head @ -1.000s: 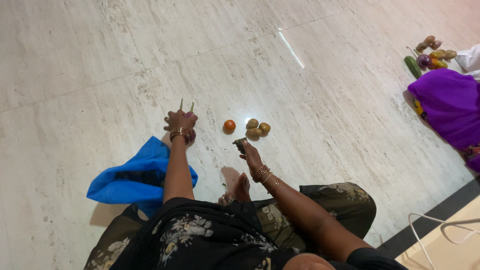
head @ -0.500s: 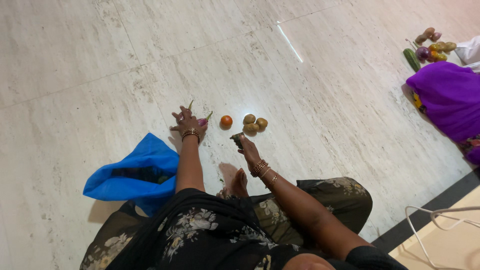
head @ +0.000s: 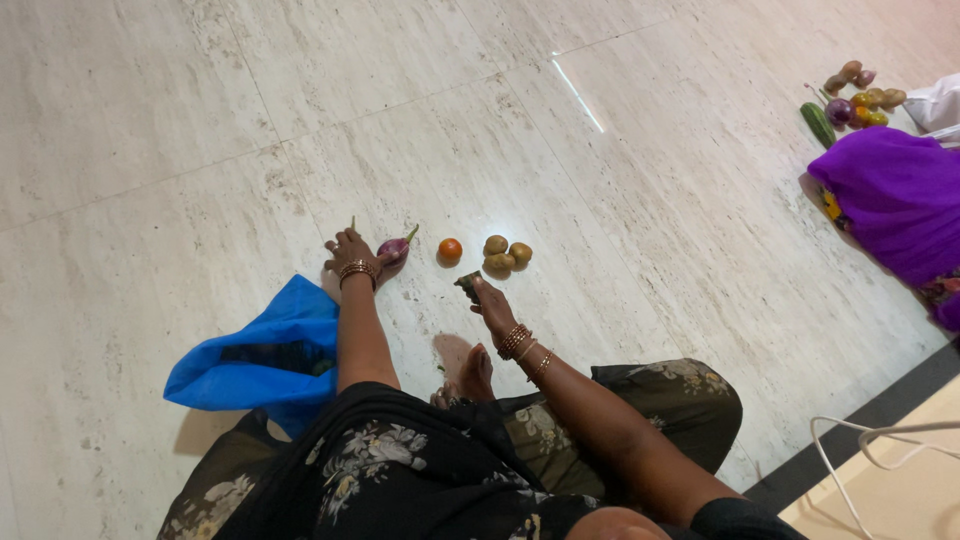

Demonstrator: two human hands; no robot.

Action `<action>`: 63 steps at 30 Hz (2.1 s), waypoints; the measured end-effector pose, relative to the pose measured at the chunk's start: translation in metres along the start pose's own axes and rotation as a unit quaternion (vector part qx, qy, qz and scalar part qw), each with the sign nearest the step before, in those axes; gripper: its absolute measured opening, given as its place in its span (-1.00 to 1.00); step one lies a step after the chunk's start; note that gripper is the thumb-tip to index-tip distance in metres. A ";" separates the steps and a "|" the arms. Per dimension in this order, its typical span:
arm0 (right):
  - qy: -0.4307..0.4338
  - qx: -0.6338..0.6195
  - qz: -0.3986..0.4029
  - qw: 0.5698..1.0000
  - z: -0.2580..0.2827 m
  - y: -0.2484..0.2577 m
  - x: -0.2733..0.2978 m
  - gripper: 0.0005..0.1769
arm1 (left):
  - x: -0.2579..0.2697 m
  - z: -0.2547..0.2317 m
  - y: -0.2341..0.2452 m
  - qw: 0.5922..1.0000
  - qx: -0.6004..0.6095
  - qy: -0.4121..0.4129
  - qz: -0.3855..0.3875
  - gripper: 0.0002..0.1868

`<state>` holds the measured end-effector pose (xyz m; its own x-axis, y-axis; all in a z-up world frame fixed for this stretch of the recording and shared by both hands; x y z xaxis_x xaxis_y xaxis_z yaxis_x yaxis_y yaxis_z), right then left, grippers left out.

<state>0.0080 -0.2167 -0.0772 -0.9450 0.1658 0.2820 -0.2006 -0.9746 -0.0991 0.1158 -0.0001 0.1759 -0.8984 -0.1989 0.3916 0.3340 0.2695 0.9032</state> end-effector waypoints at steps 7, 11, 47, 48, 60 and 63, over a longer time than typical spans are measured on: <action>-0.008 0.007 0.005 1.000 -0.009 0.002 -0.005 -0.40 | -0.003 0.010 -0.009 0.999 -0.028 0.031 0.016 0.49; -0.002 0.013 0.003 1.000 -0.011 0.003 -0.009 -0.41 | -0.008 0.021 -0.012 0.997 -0.030 0.042 0.052 0.53; 0.012 0.015 0.035 0.999 0.004 -0.001 -0.001 -0.37 | -0.033 -0.021 -0.065 0.994 -0.048 -0.044 -0.083 -0.29; 0.011 0.019 0.035 0.999 0.005 -0.001 0.000 -0.37 | -0.034 -0.020 -0.065 0.995 -0.060 -0.025 -0.071 -0.35; 0.014 0.022 0.018 0.999 -0.006 0.002 -0.004 -0.38 | -0.008 -0.024 -0.028 0.998 -0.046 -0.006 0.041 -0.43; 0.011 0.021 0.022 0.999 -0.006 0.002 -0.004 -0.37 | -0.004 -0.025 -0.022 0.999 -0.041 -0.007 0.007 -0.43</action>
<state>0.0103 -0.2182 -0.0839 -0.9582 0.1259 0.2568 -0.1485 -0.9864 -0.0706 0.1193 -0.0292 0.1585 -0.8969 -0.1826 0.4028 0.3688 0.1938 0.9091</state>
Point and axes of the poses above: each hand's wrist, its own x-axis away from the middle knuckle, its own y-axis out of the back of the hand, z = x × y, the point moved 2 cm from there along -x, towards the middle knuckle, and after that the axes turned 4 degrees about y, right-handed, at the moved point
